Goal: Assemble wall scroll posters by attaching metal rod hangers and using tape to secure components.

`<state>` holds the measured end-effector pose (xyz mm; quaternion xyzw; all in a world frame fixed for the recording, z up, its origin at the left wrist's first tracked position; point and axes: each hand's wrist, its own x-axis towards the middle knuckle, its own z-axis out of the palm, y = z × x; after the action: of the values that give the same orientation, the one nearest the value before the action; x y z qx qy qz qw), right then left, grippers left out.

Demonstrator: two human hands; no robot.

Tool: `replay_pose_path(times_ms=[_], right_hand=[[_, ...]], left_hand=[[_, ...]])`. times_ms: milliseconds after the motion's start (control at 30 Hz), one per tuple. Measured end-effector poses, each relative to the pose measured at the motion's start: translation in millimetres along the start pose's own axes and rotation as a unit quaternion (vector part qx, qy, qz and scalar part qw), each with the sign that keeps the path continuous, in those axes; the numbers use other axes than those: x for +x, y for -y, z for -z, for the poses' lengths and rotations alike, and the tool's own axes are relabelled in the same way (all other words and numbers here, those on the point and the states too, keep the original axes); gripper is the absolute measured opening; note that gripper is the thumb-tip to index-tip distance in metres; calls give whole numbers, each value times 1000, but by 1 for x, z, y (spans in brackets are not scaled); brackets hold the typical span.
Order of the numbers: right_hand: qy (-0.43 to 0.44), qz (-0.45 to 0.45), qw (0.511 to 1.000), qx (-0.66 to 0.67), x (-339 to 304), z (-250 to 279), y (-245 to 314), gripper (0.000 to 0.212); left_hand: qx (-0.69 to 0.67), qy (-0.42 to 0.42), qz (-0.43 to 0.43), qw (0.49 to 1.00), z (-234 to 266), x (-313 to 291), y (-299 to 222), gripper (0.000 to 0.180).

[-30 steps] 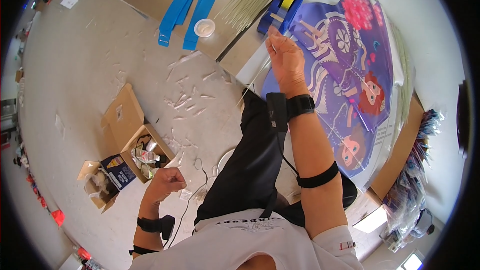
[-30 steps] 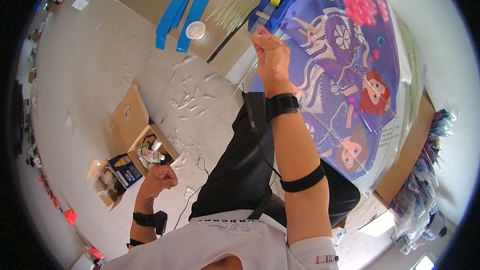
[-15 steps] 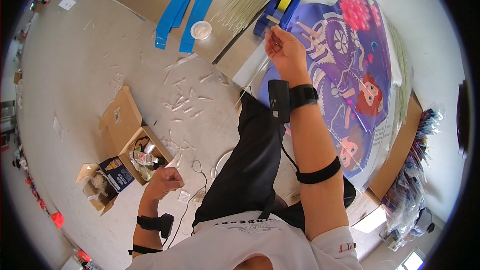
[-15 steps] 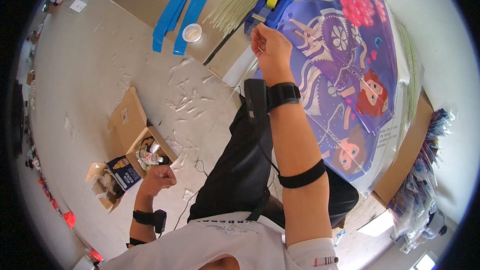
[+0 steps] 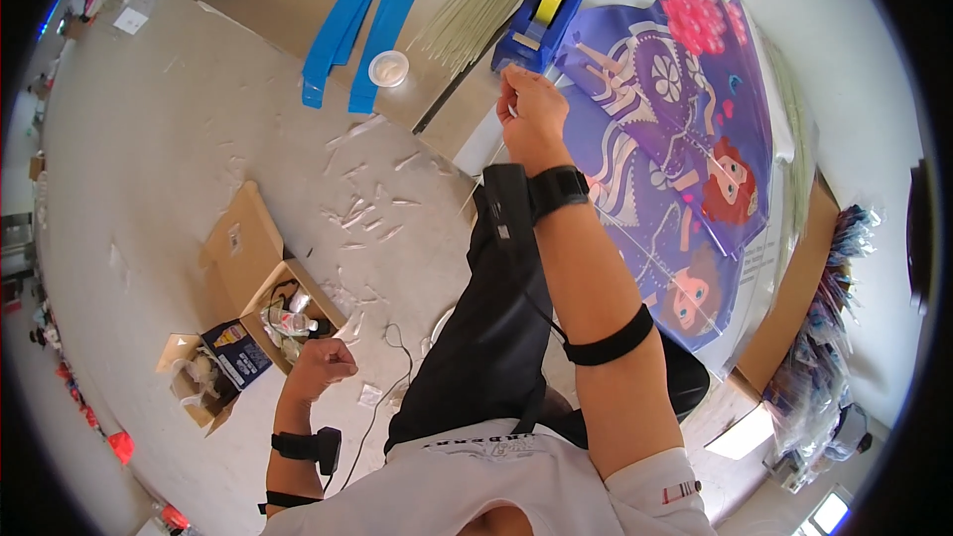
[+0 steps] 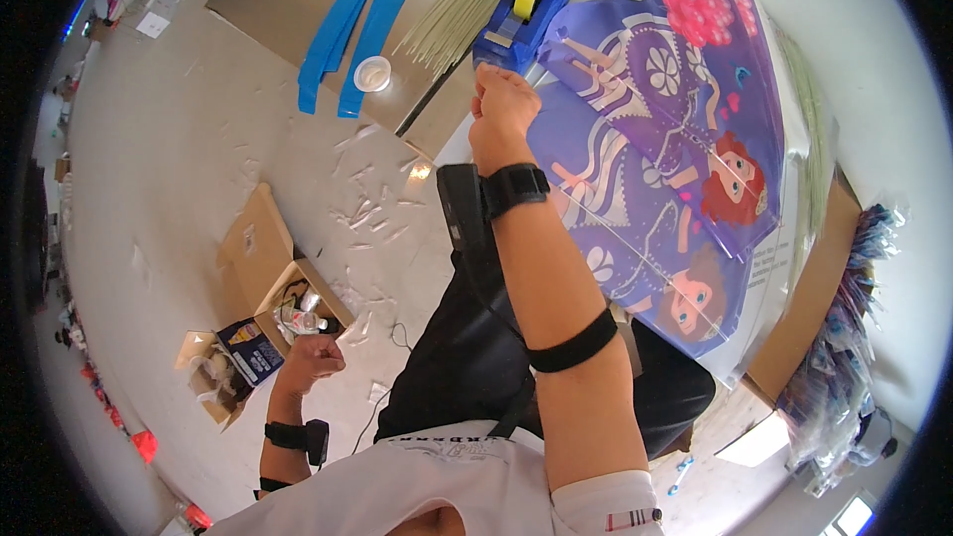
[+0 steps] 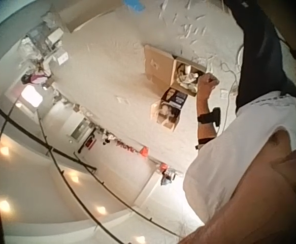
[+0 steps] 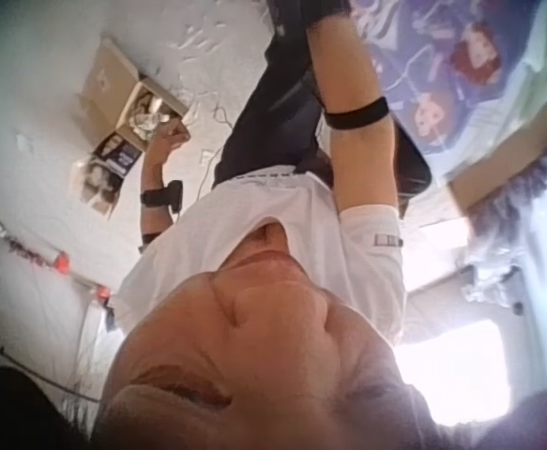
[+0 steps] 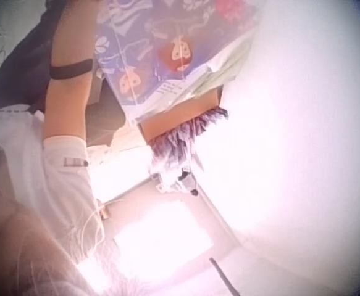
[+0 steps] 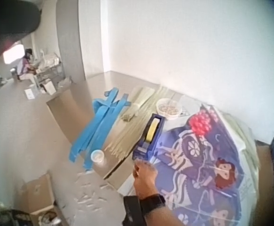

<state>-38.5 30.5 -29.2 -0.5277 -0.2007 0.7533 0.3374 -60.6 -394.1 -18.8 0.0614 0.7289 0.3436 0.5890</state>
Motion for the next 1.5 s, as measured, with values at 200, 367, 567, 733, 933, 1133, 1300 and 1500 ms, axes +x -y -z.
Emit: replay_pose_path(times_ms=[200,367,567,733,933,1133,1300,1500], right_hand=[[156,115,980,52,-21,79,40,6],[203,134,956,166,-53,224,95,5],[91,135,945,284,-128,382,112,4],[61,215,953,206,-162,472,96,7],[-149,273,948,71,-168,503,84,8],[-283,341,892,-92,-144,506,83,7],[-347,378,843,-161,-125,521,84,8],[-410,379,798,-229,-115,513,83,12]], left_hand=[[0,14,-26,1000,8,1,-7,7],[83,50,-87,991,0,10,-47,6],[126,127,-237,955,-51,41,-124,8],[256,115,-262,923,-94,57,-184,7],[293,43,-289,910,-157,67,-225,4],[362,36,-309,879,-183,96,-239,3],[349,-8,-324,879,-211,115,-247,1],[357,-35,-332,873,-217,140,-254,3]])
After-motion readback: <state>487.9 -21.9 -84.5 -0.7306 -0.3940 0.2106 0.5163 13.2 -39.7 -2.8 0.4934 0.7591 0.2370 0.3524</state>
